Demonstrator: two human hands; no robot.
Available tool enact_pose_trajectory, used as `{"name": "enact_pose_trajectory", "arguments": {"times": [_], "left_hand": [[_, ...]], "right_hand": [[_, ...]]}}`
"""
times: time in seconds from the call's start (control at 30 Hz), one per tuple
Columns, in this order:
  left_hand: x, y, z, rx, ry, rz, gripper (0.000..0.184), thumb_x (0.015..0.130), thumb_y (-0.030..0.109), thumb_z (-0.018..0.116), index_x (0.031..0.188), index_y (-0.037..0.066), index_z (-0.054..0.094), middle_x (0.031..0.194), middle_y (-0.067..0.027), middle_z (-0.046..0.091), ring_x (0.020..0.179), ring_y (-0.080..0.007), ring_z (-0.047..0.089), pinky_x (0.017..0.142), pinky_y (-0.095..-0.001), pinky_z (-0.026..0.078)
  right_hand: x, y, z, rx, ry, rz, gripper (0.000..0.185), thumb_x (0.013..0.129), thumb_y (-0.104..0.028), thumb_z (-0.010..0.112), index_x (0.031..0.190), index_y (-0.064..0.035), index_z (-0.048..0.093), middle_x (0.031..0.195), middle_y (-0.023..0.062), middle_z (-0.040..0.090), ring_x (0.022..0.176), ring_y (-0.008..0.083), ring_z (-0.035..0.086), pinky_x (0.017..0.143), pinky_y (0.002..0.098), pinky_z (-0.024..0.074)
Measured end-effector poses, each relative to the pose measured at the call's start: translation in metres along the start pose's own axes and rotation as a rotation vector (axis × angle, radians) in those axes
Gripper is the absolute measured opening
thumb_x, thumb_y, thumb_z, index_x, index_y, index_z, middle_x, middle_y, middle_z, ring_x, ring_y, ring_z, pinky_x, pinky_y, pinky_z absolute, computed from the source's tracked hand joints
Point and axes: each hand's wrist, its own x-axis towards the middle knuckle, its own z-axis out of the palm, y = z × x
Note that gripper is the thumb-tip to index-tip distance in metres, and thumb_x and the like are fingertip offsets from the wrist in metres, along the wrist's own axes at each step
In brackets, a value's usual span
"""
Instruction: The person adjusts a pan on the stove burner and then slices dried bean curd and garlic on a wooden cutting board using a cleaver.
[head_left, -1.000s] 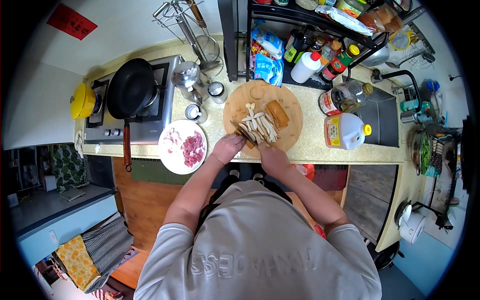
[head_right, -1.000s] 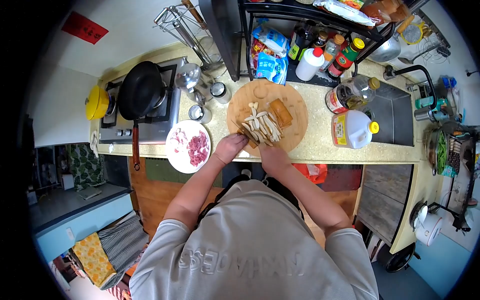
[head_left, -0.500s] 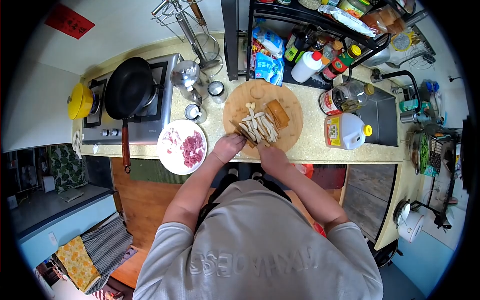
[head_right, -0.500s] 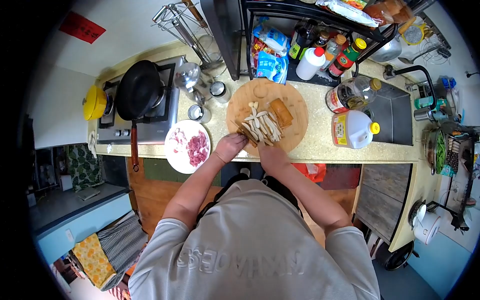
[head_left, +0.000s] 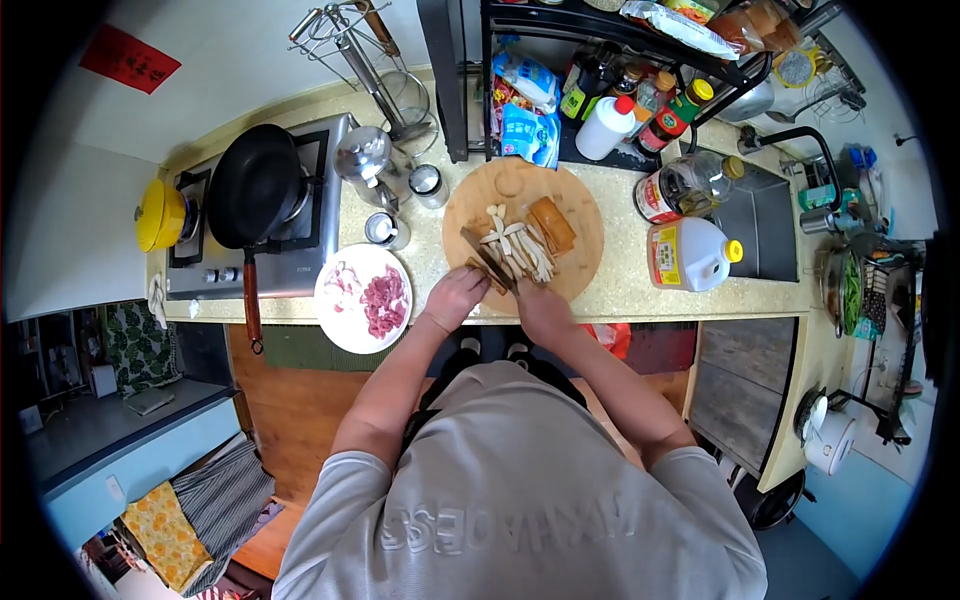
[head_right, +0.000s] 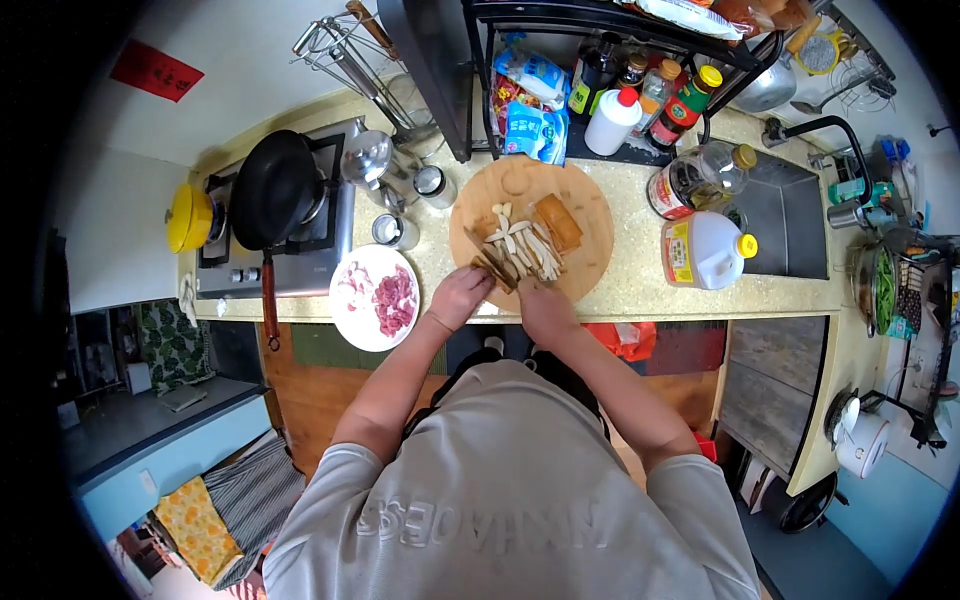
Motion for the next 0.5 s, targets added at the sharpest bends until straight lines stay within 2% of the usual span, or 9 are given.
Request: {"name": "enact_pose_trajectory", "arguments": {"times": [0.13,0.23,0.5], "left_hand": [[-0.004,0.001,0.004,0.022,0.012,-0.022,0.018,0.082,0.008,0.070,0.100,0.005,0.074,0.098,-0.0074,0.069,0.089,-0.0247,0.067,0.076,-0.0353,0.057],[-0.007,0.001,0.006,0.046,-0.004,-0.019,0.024,0.080,0.008,0.065,0.103,0.005,0.073,0.100,-0.0063,0.069,0.090,-0.0229,0.069,0.082,-0.0346,0.057],[-0.010,-0.004,0.011,0.064,-0.026,-0.012,0.020,0.082,0.009,0.069,0.101,0.007,0.075,0.100,-0.0060,0.072,0.088,-0.0224,0.070,0.078,-0.0338,0.059]], "right_hand": [[-0.008,-0.007,-0.017,-0.058,-0.036,-0.078,0.013,0.087,-0.004,0.053,0.100,0.0005,0.055,0.081,0.0246,0.071,0.079,0.0428,0.072,0.071,0.0526,0.0575],[-0.008,-0.006,-0.015,-0.066,-0.057,-0.097,0.013,0.087,-0.004,0.054,0.099,0.0002,0.056,0.079,0.0241,0.071,0.078,0.0418,0.073,0.070,0.0518,0.0577],[-0.001,-0.006,-0.014,-0.087,-0.114,-0.120,0.013,0.089,-0.005,0.051,0.100,0.0000,0.056,0.083,0.0238,0.072,0.080,0.0420,0.073,0.071,0.0519,0.0579]]}}
